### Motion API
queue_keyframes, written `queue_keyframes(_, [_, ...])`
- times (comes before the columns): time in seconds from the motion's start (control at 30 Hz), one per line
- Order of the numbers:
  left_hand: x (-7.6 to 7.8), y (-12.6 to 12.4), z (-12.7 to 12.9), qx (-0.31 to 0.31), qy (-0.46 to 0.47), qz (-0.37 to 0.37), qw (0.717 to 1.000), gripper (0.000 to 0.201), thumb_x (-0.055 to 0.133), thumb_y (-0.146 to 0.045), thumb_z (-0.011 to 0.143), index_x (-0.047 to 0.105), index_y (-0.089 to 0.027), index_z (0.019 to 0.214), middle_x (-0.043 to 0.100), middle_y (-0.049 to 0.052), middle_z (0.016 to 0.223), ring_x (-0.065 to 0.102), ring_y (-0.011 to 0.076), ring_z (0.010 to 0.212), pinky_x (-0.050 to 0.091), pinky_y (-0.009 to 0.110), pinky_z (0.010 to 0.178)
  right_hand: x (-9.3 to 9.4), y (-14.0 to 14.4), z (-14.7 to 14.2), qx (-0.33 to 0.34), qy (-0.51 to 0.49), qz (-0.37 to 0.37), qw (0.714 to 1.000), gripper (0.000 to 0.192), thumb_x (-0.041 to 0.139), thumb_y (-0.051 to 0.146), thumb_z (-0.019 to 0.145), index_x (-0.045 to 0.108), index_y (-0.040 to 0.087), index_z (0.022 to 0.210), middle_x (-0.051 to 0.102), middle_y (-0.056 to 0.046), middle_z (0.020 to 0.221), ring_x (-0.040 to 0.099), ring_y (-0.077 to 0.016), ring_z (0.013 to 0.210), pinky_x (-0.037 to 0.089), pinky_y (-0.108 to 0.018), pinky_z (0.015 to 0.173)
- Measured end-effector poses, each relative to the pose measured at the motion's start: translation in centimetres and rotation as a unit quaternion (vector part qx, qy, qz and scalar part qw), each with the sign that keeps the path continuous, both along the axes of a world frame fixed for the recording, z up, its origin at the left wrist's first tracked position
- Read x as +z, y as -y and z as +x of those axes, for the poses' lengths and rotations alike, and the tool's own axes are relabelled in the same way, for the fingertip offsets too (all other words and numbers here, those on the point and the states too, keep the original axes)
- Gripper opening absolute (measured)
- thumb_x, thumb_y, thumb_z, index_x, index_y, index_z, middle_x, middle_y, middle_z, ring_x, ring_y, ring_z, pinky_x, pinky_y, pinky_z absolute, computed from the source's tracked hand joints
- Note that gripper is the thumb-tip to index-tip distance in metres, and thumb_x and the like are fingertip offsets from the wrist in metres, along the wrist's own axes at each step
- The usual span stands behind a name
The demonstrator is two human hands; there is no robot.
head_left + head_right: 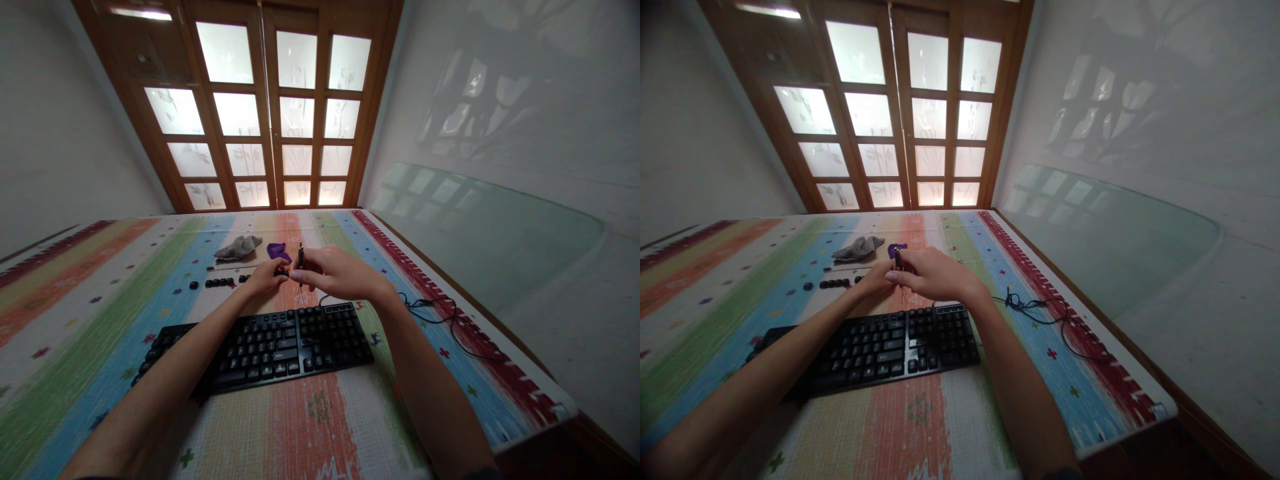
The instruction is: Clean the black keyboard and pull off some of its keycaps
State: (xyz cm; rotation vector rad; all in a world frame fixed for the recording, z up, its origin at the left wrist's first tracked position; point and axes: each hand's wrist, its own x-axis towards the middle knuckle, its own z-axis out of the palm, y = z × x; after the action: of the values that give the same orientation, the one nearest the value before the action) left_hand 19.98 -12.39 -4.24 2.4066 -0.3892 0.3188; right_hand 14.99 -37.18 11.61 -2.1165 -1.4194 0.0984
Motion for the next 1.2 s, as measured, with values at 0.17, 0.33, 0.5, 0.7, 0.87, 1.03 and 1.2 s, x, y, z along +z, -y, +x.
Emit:
queue_keyframes(0.17, [0.06, -0.01, -0.01, -0.006, -0.003, -0.004, 1.000, 0.012, 0.062, -0.019, 0.080, 0.068, -0.018, 0.091, 0.073, 0.005, 0.091, 0.067, 0.0221, 0.088, 0.052, 0.036, 0.083, -0.14, -0.05, 0.01, 0.003, -0.006, -0.001, 1.000, 0.026, 0.052, 0.040, 0.099, 0.061, 0.016, 0.093, 0.067, -0.005, 0.083, 0.059, -0.0165, 0.075, 0.041, -0.029, 0.069])
queue_keyframes(0.33, [0.09, 0.07, 0.06, -0.017, -0.005, -0.014, 1.000, 0.012, 0.063, -0.020, 0.079, 0.067, -0.018, 0.090, 0.073, 0.004, 0.093, 0.065, 0.0218, 0.089, 0.052, 0.035, 0.082, -0.26, -0.19, 0.04, 0.007, -0.007, -0.002, 1.000, 0.025, 0.053, 0.038, 0.099, 0.061, 0.015, 0.093, 0.067, -0.005, 0.082, 0.060, -0.0164, 0.074, 0.042, -0.028, 0.067])
queue_keyframes(0.5, [0.33, 0.18, -0.05, -0.024, -0.007, -0.021, 0.999, 0.009, 0.063, -0.023, 0.080, 0.067, -0.017, 0.085, 0.071, 0.004, 0.086, 0.064, 0.0221, 0.086, 0.052, 0.033, 0.077, -0.17, -0.32, -0.11, 0.004, -0.003, -0.005, 1.000, 0.018, 0.056, 0.030, 0.099, 0.061, 0.014, 0.093, 0.067, -0.004, 0.080, 0.060, -0.0148, 0.072, 0.041, -0.027, 0.066])
queue_keyframes(0.7, [0.40, 0.25, -0.20, -0.029, -0.006, -0.031, 0.999, 0.014, 0.063, -0.021, 0.078, 0.067, -0.017, 0.090, 0.070, 0.003, 0.084, 0.063, 0.0209, 0.083, 0.051, 0.032, 0.077, -0.30, -0.37, -0.05, 0.005, 0.007, -0.008, 1.000, 0.022, 0.056, 0.034, 0.099, 0.061, 0.014, 0.092, 0.067, -0.004, 0.079, 0.060, -0.0151, 0.071, 0.041, -0.027, 0.066])
queue_keyframes(0.87, [0.02, 0.10, 0.07, -0.031, -0.005, -0.038, 0.999, 0.016, 0.065, -0.021, 0.077, 0.067, -0.016, 0.092, 0.071, 0.004, 0.086, 0.064, 0.0202, 0.083, 0.052, 0.032, 0.077, -0.39, -0.42, 0.04, 0.005, 0.008, -0.011, 1.000, 0.025, 0.053, 0.037, 0.100, 0.060, 0.015, 0.091, 0.067, -0.004, 0.080, 0.060, -0.0154, 0.073, 0.041, -0.027, 0.066])
queue_keyframes(1.03, [-0.19, -0.05, 0.26, -0.033, -0.003, -0.046, 0.998, 0.018, 0.067, -0.022, 0.076, 0.066, -0.016, 0.093, 0.071, 0.003, 0.085, 0.064, 0.0206, 0.084, 0.052, 0.032, 0.076, -0.42, -0.44, 0.00, 0.006, 0.008, -0.008, 1.000, 0.025, 0.053, 0.038, 0.099, 0.060, 0.016, 0.091, 0.067, -0.004, 0.079, 0.059, -0.0154, 0.073, 0.040, -0.027, 0.066])
queue_keyframes(1.2, [-0.20, -0.11, 0.26, -0.038, 0.004, -0.050, 0.998, 0.018, 0.068, -0.023, 0.076, 0.066, -0.016, 0.093, 0.071, 0.004, 0.085, 0.064, 0.0211, 0.084, 0.052, 0.033, 0.076, -0.46, -0.48, 0.00, 0.008, 0.010, -0.010, 1.000, 0.024, 0.054, 0.037, 0.099, 0.061, 0.016, 0.091, 0.067, -0.004, 0.080, 0.059, -0.0154, 0.073, 0.040, -0.027, 0.066])
